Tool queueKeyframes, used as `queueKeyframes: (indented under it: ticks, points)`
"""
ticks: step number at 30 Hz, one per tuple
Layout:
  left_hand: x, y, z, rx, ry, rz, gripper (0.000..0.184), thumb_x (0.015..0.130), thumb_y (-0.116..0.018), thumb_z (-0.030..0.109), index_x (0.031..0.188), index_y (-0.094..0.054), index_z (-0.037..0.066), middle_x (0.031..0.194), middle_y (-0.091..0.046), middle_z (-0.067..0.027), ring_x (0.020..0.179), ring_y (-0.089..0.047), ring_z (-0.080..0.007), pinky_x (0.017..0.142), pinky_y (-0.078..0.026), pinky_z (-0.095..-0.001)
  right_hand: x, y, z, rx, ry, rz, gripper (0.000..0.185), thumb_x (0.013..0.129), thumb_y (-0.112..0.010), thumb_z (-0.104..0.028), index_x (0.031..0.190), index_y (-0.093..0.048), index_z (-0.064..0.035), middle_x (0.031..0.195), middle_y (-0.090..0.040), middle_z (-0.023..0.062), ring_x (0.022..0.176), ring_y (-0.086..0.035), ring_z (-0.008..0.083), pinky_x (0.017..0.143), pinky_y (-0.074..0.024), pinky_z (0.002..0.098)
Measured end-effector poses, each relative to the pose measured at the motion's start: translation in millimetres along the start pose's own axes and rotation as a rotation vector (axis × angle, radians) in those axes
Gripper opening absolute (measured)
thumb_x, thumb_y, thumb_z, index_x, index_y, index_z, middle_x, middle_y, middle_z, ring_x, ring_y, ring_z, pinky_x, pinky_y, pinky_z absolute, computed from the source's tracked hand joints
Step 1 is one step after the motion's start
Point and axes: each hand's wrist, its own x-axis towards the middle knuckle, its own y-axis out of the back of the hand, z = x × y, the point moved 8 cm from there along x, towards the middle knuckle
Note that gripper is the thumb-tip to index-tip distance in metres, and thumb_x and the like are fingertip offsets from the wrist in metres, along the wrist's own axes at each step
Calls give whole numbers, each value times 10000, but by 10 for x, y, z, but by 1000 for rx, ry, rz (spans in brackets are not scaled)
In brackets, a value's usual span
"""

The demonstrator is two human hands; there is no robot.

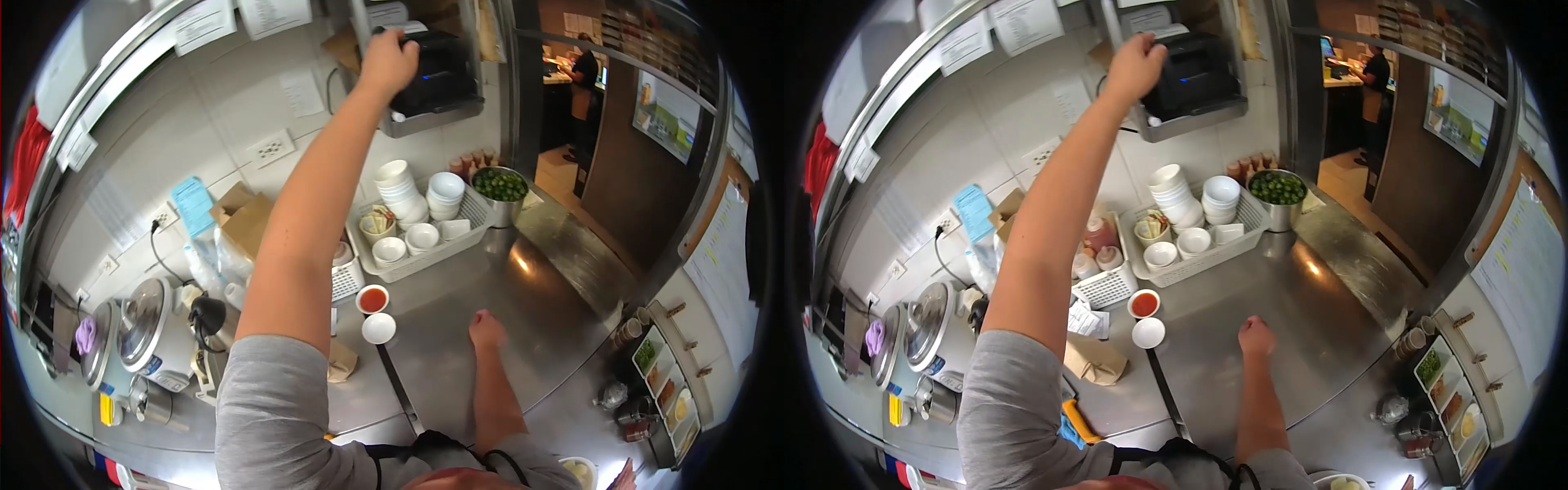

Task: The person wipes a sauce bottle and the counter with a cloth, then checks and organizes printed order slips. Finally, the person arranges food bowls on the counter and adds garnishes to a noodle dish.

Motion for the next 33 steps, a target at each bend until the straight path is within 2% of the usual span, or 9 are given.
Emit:
queueKeyframes:
  ticks: [4, 5, 8, 13, 17, 20, 22, 30, 33]
  points:
    - [391, -413, -371, 207, 149, -71, 479, 742, -496, 322, 1069, -477, -28, 939, -545, -238, 879, -528, -321, 812, -388, -357, -64, -79, -46, -95, 95, 23, 166, 776, -433, -245, 872, -535, -156, 897, -552, 23, 765, -558, 208, 637, -454, 333]
    - [381, -563, -584, -9, 407, -320, 478, 737, -508, 321, 1057, -483, -33, 897, -567, -189, 838, -540, -282, 810, -388, -375, -78, -73, -48, -82, 75, 5, 163, 777, -431, -243, 871, -533, -158, 903, -547, 16, 760, -557, 204, 634, -454, 331]
    - [345, -769, -856, -687, 775, -212, 275, 794, -470, 215, 961, -516, 2, 868, -560, -136, 704, -561, -239, 580, -474, -339, -88, -4, -55, -39, 48, -8, 145, 771, -438, -239, 852, -532, -163, 895, -539, 6, 731, -556, 204, 619, -454, 328]
    - [419, -613, -731, -488, 304, -140, 316, 830, -411, 208, 1070, -488, 16, 1025, -513, -132, 957, -476, -190, 802, -373, -297, -64, -45, -43, -11, 97, 68, 125, 757, -459, -244, 820, -531, -163, 849, -546, 12, 690, -555, 218, 602, -451, 334]
    - [212, -247, -153, -746, 369, -278, 405, 843, -369, 267, 1155, -425, 15, 1190, -404, -158, 1094, -370, -211, 861, -302, -262, -58, -75, -47, -57, 81, 37, 139, 756, -455, -242, 836, -531, -158, 868, -551, 18, 720, -562, 219, 617, -456, 334]
    - [161, 214, 192, -976, 284, -469, 606, 758, -503, 383, 1231, -328, 47, 1285, -291, -87, 1212, -169, -211, 979, -123, -373, -82, -44, -53, -40, 74, 42, 163, 757, -448, -250, 849, -535, -147, 860, -561, 39, 761, -568, 219, 644, -459, 336]
    - [88, 731, 630, -1138, 250, -401, 433, 761, -514, 308, 1101, -457, 46, 1044, -481, -42, 953, -429, -145, 813, -317, -298, -78, -44, -43, -33, 85, 59, 160, 746, -461, -251, 830, -542, -143, 831, -570, 57, 760, -570, 222, 649, -459, 339]
    - [-86, 2466, 1086, -1240, 51, -384, 375, 835, -393, 299, 1094, -461, 37, 1007, -509, -65, 974, -451, -169, 799, -371, -323, -85, 105, -138, 416, 250, 158, 181, 709, -544, -210, 831, -556, -76, 800, -584, 112, 786, -554, 287, 687, -438, 353]
    - [-333, 2958, 1025, -1283, 47, -443, 390, 868, -305, 295, 1109, -435, 17, 1021, -506, -94, 962, -466, -194, 792, -388, -326, -134, 398, -514, 689, 331, 31, 143, 763, -525, -168, 831, -543, -44, 680, -541, 23, 588, -507, 103, 533, -412, 239]
